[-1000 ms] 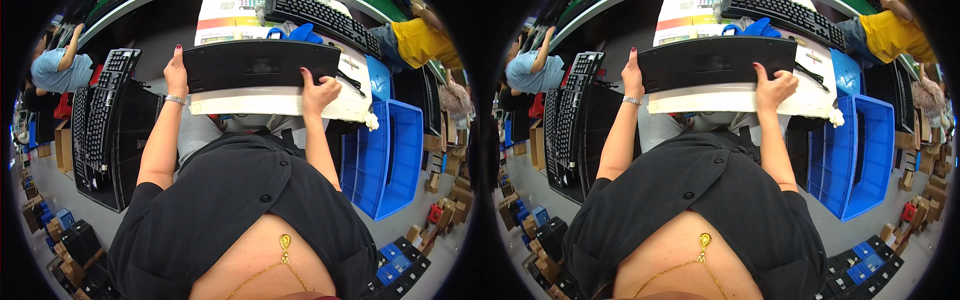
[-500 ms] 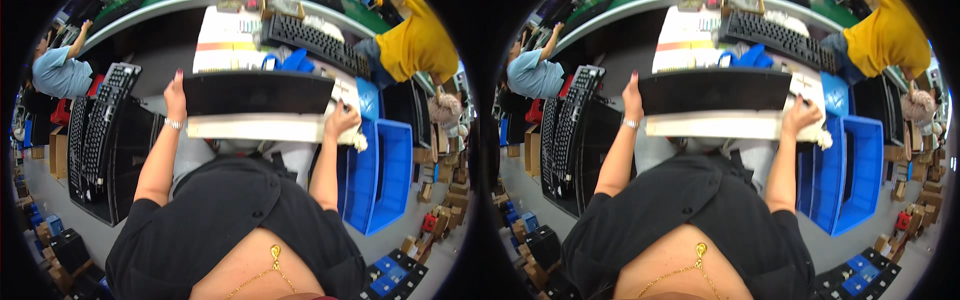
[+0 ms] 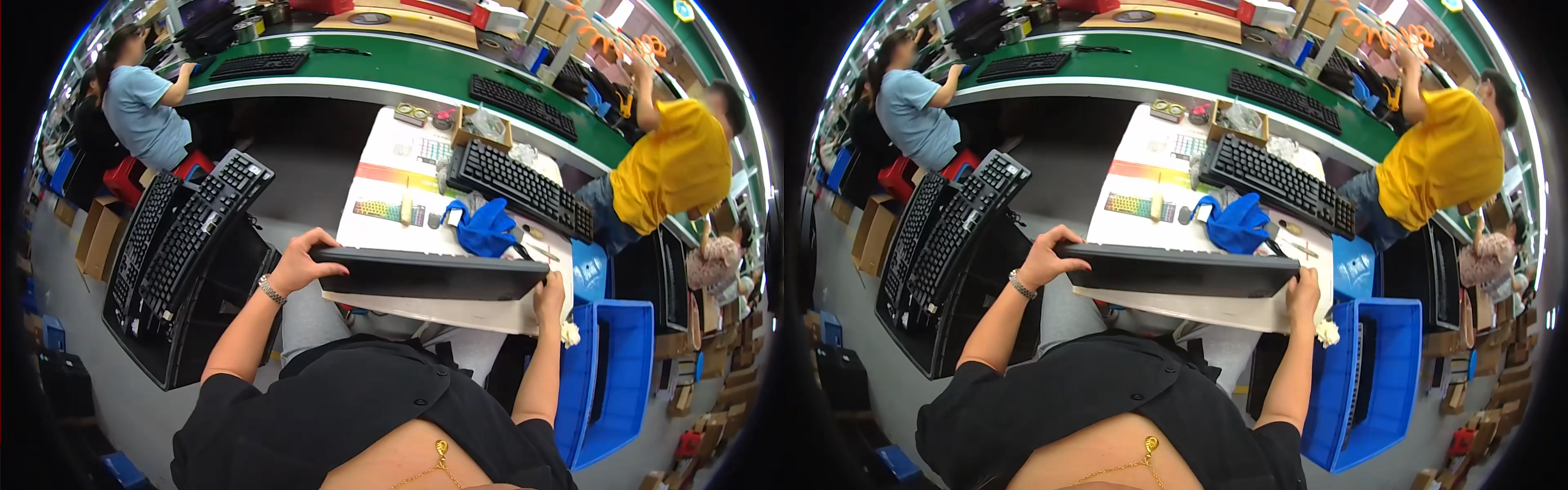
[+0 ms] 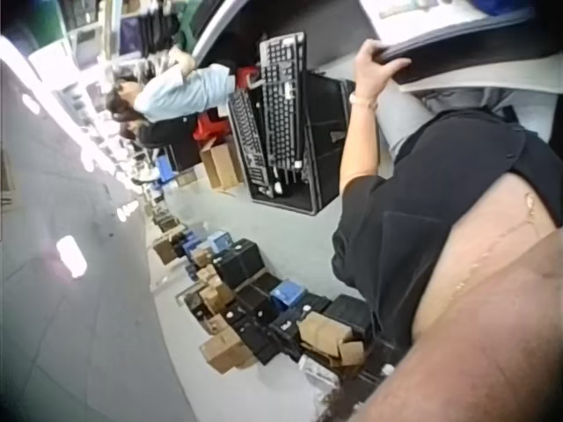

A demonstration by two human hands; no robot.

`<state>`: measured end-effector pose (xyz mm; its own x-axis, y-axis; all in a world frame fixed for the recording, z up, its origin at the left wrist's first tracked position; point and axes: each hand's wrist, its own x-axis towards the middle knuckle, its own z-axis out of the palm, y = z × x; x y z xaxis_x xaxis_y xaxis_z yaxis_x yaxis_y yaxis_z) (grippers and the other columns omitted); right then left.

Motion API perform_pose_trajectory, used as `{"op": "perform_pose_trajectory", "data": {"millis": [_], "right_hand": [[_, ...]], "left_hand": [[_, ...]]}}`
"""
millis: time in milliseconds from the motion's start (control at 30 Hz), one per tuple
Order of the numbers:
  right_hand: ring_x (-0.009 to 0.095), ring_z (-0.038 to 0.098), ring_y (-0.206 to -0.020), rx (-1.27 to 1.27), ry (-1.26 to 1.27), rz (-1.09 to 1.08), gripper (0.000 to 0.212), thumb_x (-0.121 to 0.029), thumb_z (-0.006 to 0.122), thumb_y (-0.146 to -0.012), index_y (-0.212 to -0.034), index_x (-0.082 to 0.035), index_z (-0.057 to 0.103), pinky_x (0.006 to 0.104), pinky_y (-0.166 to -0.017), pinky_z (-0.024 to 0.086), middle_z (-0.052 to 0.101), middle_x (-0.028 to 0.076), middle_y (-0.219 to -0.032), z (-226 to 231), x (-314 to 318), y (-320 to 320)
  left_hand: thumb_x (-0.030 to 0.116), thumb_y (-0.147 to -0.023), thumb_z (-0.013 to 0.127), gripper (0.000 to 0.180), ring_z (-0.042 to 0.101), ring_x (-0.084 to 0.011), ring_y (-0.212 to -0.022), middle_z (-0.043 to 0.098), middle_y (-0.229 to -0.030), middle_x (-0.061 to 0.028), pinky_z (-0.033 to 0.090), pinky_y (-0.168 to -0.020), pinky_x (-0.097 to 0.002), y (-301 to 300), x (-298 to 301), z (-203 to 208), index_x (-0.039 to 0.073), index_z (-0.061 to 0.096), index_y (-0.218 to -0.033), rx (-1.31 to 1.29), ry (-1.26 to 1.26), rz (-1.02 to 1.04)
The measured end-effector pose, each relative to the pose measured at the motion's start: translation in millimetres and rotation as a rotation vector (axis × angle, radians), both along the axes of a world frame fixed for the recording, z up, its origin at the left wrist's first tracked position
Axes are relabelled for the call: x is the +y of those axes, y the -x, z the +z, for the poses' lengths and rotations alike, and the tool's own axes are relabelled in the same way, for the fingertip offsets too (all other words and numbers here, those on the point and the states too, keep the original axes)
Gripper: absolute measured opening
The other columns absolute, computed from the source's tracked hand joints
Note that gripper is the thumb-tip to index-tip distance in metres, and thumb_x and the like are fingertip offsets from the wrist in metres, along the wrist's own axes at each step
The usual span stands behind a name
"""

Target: Assembling computer keyboard components and cleaning them with a cloth on a factory production line.

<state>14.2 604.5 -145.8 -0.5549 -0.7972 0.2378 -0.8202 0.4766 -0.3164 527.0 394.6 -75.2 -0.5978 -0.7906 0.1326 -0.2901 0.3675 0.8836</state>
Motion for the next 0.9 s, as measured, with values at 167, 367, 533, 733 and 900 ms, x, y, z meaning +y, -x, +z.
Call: {"op": "perform_pose_trajectory", "data": {"millis": [167,367,533,733,900], "right_hand": [[0.028,0.062,-0.081,-0.231,0.302,0.244,0.033,0.004,0.064,-0.077,-0.109,-0.001,0.069,0.0319,-0.076,0.05,0.065,0.012,-0.095,7,-5,7],[0.025,0.062,-0.078,-0.272,0.269,0.404,0.028,0.006,0.061,-0.079,-0.104,-0.001,0.071,0.0314,-0.078,0.049,0.069,0.01,-0.089,51,-9,-15],[0.025,0.062,-0.076,-0.235,0.116,0.365,0.027,0.003,0.064,-0.078,-0.104,-0.001,0.072,0.0311,-0.075,0.049,0.07,0.009,-0.09,74,-5,-18],[0.027,0.062,-0.076,-0.095,-0.261,0.439,0.03,-0.003,0.066,-0.077,-0.106,-0.001,0.07,0.0324,-0.071,0.05,0.069,0.012,-0.092,165,-58,-37],[0.03,0.065,-0.081,0.054,-0.269,0.728,0.028,-0.004,0.064,-0.08,-0.107,-0.002,0.07,0.0378,-0.078,0.054,0.07,0.012,-0.096,209,-152,-37]], "left_hand": [[0.016,-0.072,0.083,0.042,0.063,-0.0225,-0.084,0.068,-0.093,-0.0057,0.05,-0.08,-0.0335,22,4,55,0.009,0.062,-0.107,-0.435,0.605,-0.339],[0.02,-0.079,0.077,0.034,0.066,-0.0308,-0.081,0.068,-0.09,-0.0128,0.052,-0.08,-0.0382,78,26,42,0.007,0.057,-0.103,-0.531,0.753,-0.429],[0.016,-0.085,0.07,0.024,0.067,-0.0334,-0.078,0.067,-0.089,-0.0134,0.053,-0.072,-0.0399,95,27,45,0.005,0.054,-0.099,-0.498,0.472,-0.536],[0.014,-0.085,0.064,0.017,0.066,-0.032,-0.078,0.068,-0.088,-0.0122,0.052,-0.07,-0.0405,60,-7,98,0.006,0.054,-0.097,-0.509,0.578,-0.507],[0.002,-0.072,0.068,0.045,0.067,-0.0277,-0.085,0.07,-0.103,-0.0089,0.054,-0.077,-0.0351,48,-55,163,0.005,0.06,-0.116,-0.435,0.824,-0.396]]}}
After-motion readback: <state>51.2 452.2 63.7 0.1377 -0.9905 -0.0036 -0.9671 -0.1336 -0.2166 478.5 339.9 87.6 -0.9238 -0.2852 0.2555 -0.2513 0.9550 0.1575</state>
